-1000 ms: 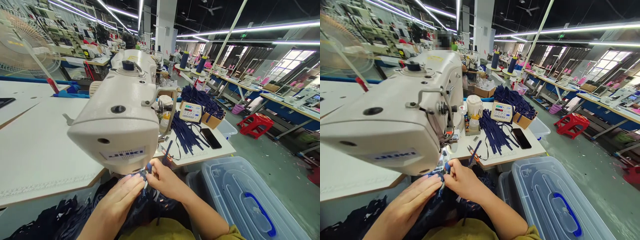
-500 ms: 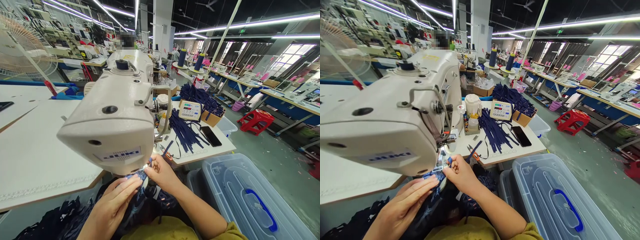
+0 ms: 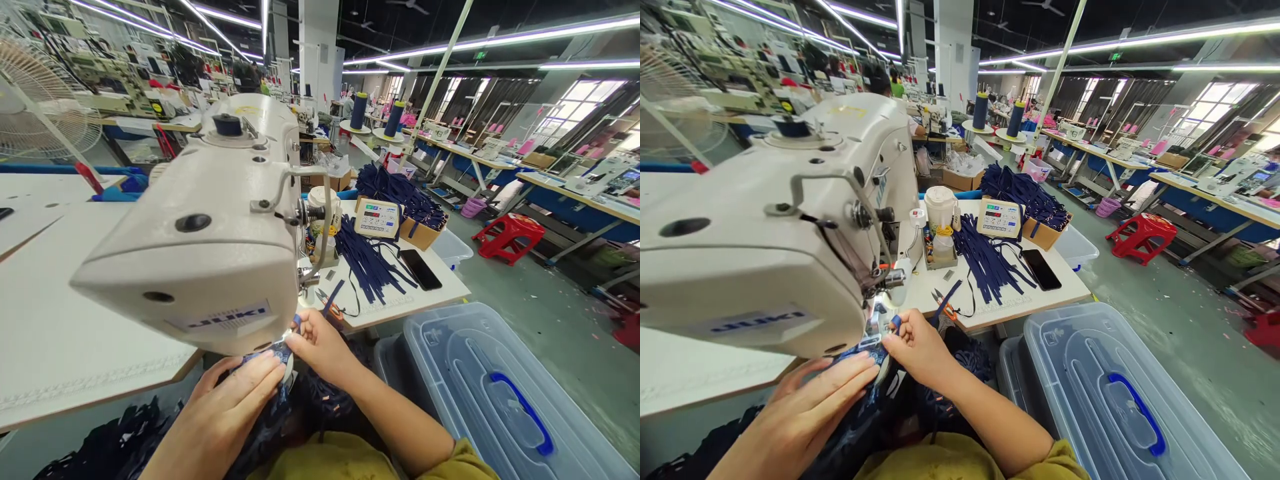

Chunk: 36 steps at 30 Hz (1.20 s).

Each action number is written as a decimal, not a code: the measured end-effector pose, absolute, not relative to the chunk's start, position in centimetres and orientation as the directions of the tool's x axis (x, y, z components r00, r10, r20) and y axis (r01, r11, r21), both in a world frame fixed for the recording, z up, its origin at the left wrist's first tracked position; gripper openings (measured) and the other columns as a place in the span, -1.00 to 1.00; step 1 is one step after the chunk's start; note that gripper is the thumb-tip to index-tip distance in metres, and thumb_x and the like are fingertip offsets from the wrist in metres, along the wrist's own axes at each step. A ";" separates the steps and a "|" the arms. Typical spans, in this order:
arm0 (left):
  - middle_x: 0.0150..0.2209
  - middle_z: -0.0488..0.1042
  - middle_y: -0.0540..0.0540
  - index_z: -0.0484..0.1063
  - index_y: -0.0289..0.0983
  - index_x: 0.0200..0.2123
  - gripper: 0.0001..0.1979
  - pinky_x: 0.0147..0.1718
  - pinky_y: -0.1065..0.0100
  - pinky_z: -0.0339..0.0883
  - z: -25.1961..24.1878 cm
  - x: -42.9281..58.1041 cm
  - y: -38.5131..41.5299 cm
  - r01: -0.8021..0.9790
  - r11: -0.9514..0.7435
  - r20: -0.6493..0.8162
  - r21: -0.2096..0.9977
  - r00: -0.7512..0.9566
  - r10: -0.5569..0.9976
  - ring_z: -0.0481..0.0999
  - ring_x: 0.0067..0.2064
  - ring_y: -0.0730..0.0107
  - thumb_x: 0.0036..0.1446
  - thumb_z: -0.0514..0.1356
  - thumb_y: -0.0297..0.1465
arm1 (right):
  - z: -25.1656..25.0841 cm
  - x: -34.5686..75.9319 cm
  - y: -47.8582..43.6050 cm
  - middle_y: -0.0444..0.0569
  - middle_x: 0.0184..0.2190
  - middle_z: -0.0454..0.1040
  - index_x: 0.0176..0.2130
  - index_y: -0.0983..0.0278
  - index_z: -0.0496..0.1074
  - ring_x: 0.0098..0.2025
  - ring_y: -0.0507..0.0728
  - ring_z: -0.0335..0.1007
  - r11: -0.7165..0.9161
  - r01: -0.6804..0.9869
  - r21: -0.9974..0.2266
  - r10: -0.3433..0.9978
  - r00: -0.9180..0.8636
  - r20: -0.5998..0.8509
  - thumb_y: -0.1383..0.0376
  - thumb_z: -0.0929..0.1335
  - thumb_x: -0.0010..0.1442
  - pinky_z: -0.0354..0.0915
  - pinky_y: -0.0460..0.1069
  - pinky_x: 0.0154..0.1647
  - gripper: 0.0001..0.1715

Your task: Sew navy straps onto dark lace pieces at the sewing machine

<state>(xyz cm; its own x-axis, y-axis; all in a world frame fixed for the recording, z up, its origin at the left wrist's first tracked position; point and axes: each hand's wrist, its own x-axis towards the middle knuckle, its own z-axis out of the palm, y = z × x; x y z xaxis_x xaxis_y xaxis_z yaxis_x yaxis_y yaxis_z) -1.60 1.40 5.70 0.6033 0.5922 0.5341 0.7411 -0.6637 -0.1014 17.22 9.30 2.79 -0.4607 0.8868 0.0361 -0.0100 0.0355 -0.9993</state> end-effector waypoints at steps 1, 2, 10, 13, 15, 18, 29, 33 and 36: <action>-0.04 0.54 0.01 0.40 -0.19 -0.02 -0.73 0.19 0.34 -0.03 5.9 -1.3 1.3 0.755 -0.645 0.536 -0.118 0.595 0.599 0.49 -0.03 0.47 0.24 0.05 -0.41 | 2.8 17.2 9.7 -0.26 -0.50 0.18 -0.21 0.24 0.26 -0.48 -0.03 0.12 0.032 -0.023 -0.999 0.885 -0.465 0.039 0.27 0.33 0.14 0.11 -0.11 -0.43 -0.81; -0.04 0.54 0.01 0.40 -0.19 -0.02 -0.73 0.18 0.31 -0.03 6.0 -1.1 1.2 0.778 -0.615 0.542 -0.125 0.573 0.615 0.49 -0.02 0.45 0.25 0.05 -0.39 | 2.9 17.2 10.1 -0.25 -0.49 0.20 -0.23 0.25 0.27 -0.47 -0.02 0.14 0.040 -0.030 -0.999 0.884 -0.466 0.049 0.26 0.34 0.14 0.13 -0.11 -0.41 -0.81; -0.14 0.58 -0.02 0.42 -0.21 -0.06 -0.74 -0.20 0.32 0.12 4.3 0.9 0.5 0.901 -0.389 0.709 -0.190 0.400 0.581 0.51 -0.11 0.39 0.22 0.06 -0.44 | 4.7 15.7 12.1 -0.18 -0.57 0.27 -0.39 0.26 0.37 -0.43 0.06 0.23 0.251 0.185 -0.950 0.853 -0.507 0.126 0.34 0.32 0.08 0.21 -0.05 -0.34 -0.98; -0.14 0.58 0.00 0.43 -0.24 -0.07 -0.74 -0.20 0.29 0.11 5.3 1.8 0.2 0.927 -0.350 0.697 -0.137 0.341 0.630 0.52 -0.13 0.34 0.22 0.05 -0.44 | 4.4 15.3 12.4 -0.14 -0.55 0.34 -0.37 0.24 0.42 -0.38 0.11 0.30 0.313 0.235 -0.920 0.849 -0.504 0.160 0.38 0.31 0.07 0.24 0.00 -0.28 -0.91; -0.15 0.58 0.01 0.44 -0.25 -0.08 -0.75 -0.20 0.27 0.11 6.0 2.4 0.1 0.938 -0.330 0.691 -0.108 0.310 0.653 0.52 -0.15 0.34 0.22 0.04 -0.45 | 4.1 15.0 12.6 -0.12 -0.53 0.38 -0.34 0.23 0.43 -0.36 0.13 0.32 0.329 0.264 -0.907 0.850 -0.500 0.163 0.40 0.30 0.07 0.26 0.02 -0.25 -0.88; -0.17 0.59 0.00 0.44 -0.27 -0.09 -0.75 -0.20 0.26 0.10 6.4 2.9 0.1 0.947 -0.307 0.708 -0.097 0.283 0.647 0.52 -0.17 0.33 0.22 0.04 -0.46 | 4.0 14.8 12.9 -0.08 -0.46 0.44 -0.30 0.22 0.44 -0.31 0.15 0.34 0.352 0.279 -0.893 0.851 -0.493 0.181 0.40 0.28 0.09 0.27 0.03 -0.19 -0.84; -0.04 0.54 -0.02 0.45 -0.25 -0.06 -0.75 -0.15 0.23 0.10 4.7 2.4 -0.3 0.942 -0.285 0.663 -0.176 0.327 0.674 0.49 -0.08 0.29 0.20 0.10 -0.43 | 3.6 14.5 13.6 -0.03 -0.28 0.52 -0.23 0.23 0.46 -0.18 0.13 0.39 0.477 0.241 -0.845 0.784 -0.551 0.285 0.39 0.27 0.14 0.27 0.03 -0.01 -0.79; -0.07 0.55 -0.02 0.44 -0.27 -0.05 -0.74 -0.15 0.22 0.10 4.7 2.7 0.0 0.948 -0.277 0.677 -0.155 0.306 0.669 0.50 -0.10 0.30 0.21 0.09 -0.45 | 3.9 14.5 13.3 -0.02 -0.21 0.53 -0.17 0.22 0.46 -0.14 0.13 0.40 0.472 0.240 -0.848 0.777 -0.568 0.272 0.41 0.25 0.17 0.25 0.04 0.02 -0.73; -0.08 0.56 -0.01 0.43 -0.30 -0.04 -0.73 -0.16 0.22 0.11 4.6 2.7 0.1 0.950 -0.272 0.682 -0.151 0.300 0.667 0.50 -0.12 0.31 0.22 0.08 -0.44 | 4.0 14.6 13.0 -0.01 -0.23 0.53 -0.17 0.22 0.46 -0.16 0.15 0.40 0.461 0.259 -0.849 0.793 -0.549 0.263 0.40 0.26 0.16 0.28 0.03 -0.03 -0.74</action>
